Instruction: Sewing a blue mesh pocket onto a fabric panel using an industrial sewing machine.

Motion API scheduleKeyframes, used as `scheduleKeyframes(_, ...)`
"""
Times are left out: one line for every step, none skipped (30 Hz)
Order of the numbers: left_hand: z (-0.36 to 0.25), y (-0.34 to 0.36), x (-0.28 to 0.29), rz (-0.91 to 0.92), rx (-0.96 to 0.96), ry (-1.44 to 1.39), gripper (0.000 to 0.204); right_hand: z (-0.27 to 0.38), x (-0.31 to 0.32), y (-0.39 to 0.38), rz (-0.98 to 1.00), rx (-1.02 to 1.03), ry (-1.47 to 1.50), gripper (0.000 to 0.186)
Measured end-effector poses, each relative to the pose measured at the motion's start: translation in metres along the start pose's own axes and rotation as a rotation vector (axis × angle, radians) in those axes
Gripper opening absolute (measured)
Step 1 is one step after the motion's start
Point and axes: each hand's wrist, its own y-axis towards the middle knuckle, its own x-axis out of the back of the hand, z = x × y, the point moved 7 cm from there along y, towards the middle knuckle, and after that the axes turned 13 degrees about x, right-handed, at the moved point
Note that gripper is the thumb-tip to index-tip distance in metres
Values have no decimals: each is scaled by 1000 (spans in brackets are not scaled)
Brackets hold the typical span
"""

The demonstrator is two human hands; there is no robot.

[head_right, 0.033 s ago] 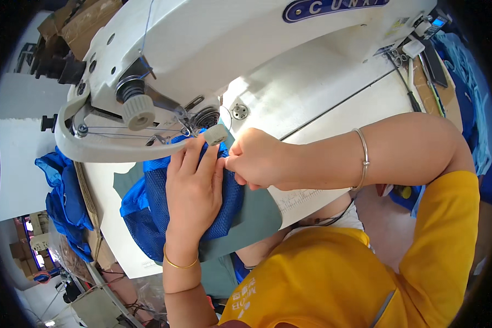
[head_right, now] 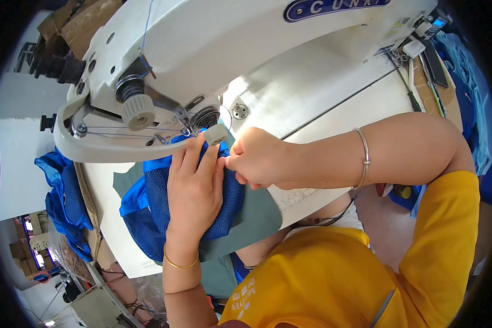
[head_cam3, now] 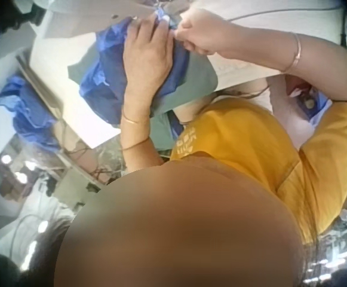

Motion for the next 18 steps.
scheduleKeyframes(1,0,0,-1,4,0,24,0,0,0,3,-1,-2,27)
scheduleKeyframes(2,0,-3,6,1,-3,24,0,0,0,-3,9,-13,27)
scheduleKeyframes(3,0,-5,13,-3,-7,23,0,1,0,-10,19,-23,28)
scheduleKeyframes(3,0,-7,14,-1,-7,23,0,2,0,-8,17,-23,28)
scheduleKeyframes(3,0,-8,11,6,-9,23,0,2,0,-7,25,-14,28)
scheduleKeyframes(4,1,-9,7,13,-10,23,0,2,0,-6,34,-5,28)
scheduleKeyframes(5,1,-10,7,15,-10,23,0,3,1,-4,34,-5,28)
scheduleKeyframes(5,2,-10,6,10,-16,23,1,2,1,16,39,-15,27)
scheduleKeyframes(6,2,-10,5,4,-23,23,2,2,1,36,45,-25,26)
scheduleKeyframes(7,1,-11,5,7,-23,23,4,6,2,38,44,-25,26)
scheduleKeyframes(9,1,-12,16,12,-36,23,12,8,3,110,72,-194,28)
scheduleKeyframes(10,1,-12,27,17,-50,23,17,8,4,182,102,-364,30)
scheduleKeyframes(11,2,-10,25,22,-48,23,10,11,4,188,103,-367,30)
scheduleKeyframes(10,2,-11,42,12,-47,23,37,12,1,88,539,-814,27)
scheduleKeyframes(9,2,-12,60,3,-46,23,56,1,-15,-27,986,-1246,25)
scheduleKeyframes(10,2,-12,58,12,-45,23,46,4,-16,-80,856,-1398,15)
scheduleKeyframes(8,3,-12,52,-3,-44,23,43,8,-14,-77,859,-1398,15)
scheduleKeyframes(8,3,-11,47,-14,-41,24,47,10,-19,-164,1091,-1455,12)
